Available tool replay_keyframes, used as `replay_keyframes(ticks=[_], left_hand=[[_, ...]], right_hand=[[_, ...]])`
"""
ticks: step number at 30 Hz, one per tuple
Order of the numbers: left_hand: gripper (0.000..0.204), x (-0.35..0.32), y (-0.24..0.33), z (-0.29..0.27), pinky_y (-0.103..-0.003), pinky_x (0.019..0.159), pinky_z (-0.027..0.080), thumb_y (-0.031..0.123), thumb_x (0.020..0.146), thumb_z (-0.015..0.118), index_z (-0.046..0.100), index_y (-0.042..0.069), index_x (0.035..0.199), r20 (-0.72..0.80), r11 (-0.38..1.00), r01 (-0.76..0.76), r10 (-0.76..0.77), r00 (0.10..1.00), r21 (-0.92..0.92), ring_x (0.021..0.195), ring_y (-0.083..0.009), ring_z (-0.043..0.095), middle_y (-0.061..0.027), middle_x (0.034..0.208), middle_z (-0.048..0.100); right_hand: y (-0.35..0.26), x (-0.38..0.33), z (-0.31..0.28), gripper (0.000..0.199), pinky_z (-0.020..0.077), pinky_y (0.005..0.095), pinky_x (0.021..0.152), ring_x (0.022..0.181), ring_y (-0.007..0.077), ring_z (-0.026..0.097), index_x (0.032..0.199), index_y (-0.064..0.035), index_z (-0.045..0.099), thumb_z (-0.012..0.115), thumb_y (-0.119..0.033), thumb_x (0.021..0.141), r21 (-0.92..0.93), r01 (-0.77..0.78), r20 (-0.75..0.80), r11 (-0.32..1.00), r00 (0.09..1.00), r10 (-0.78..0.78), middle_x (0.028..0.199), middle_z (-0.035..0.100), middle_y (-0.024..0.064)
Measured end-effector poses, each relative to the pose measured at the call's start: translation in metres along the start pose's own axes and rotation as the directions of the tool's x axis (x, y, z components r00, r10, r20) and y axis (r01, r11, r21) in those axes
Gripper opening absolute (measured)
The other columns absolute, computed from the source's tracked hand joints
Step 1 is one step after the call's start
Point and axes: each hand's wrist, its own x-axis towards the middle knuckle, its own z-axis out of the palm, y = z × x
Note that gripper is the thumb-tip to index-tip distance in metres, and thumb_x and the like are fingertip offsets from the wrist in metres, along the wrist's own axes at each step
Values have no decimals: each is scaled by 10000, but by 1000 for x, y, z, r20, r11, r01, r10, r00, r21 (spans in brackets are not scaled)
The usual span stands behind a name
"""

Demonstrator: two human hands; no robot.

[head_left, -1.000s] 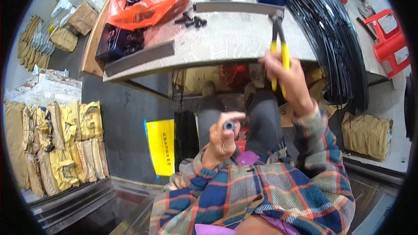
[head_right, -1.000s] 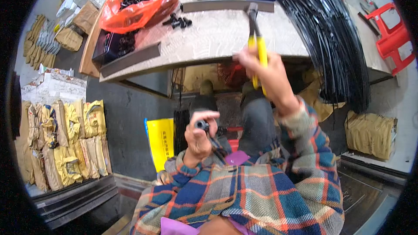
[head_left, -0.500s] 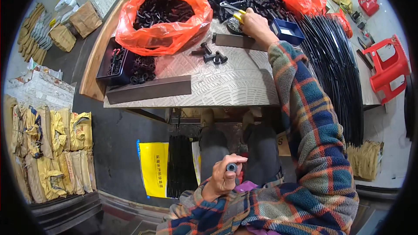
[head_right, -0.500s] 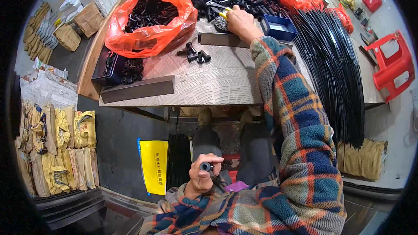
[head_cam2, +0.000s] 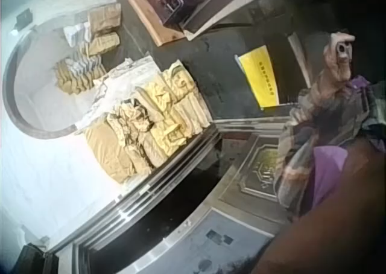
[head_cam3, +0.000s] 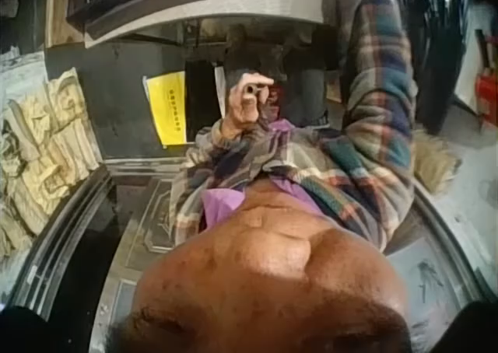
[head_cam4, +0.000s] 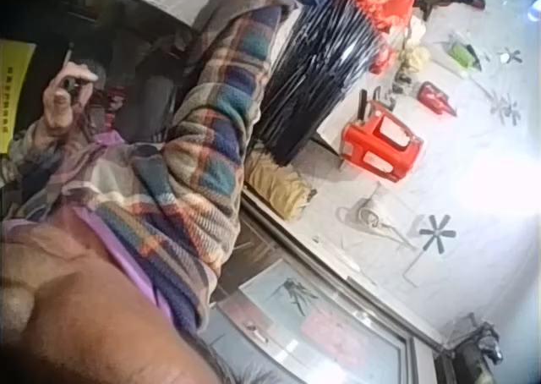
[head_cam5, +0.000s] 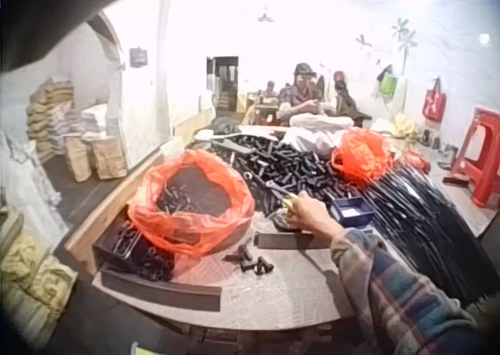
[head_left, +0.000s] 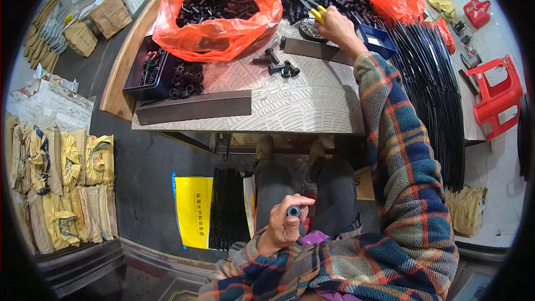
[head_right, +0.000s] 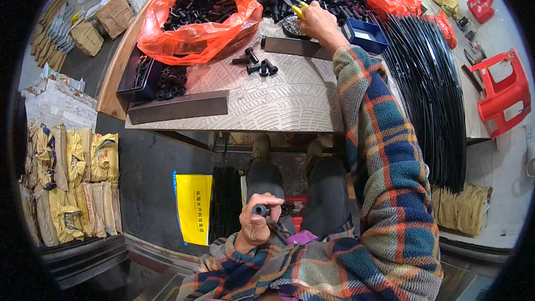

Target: Assembling and measuring a cable bundle at a workstation.

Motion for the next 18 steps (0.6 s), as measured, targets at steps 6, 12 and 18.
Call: replay_keyframes(ticks=[6,12,18], left_hand=[[646,3,5,-1,-239,466,329,583,858,319,488,-35,947,-192,992,97,-111,975,-83,494,-104,384,-42,588,421],[638,27,28,18,-209,466,288,577,883,225,483,-5,921,-231,992,116,-103,967,44,512,-76,355,-15,597,405],[609,9,48,42,-203,494,277,567,889,220,468,11,905,-180,994,82,-67,981,74,535,-67,352,-9,626,414]], right_hand=[[-17,-60,-43,307,390,218,540,600,57,477,855,-4,593,603,-309,817,765,12,-30,643,999,17,708,534,-14],[-97,-253,-83,132,378,219,591,691,121,456,753,-3,550,570,-126,798,979,-200,194,-36,972,-130,859,492,70],[-125,-308,-91,152,423,253,656,744,121,477,783,22,567,608,-124,798,982,-97,99,-164,995,4,947,452,111]])
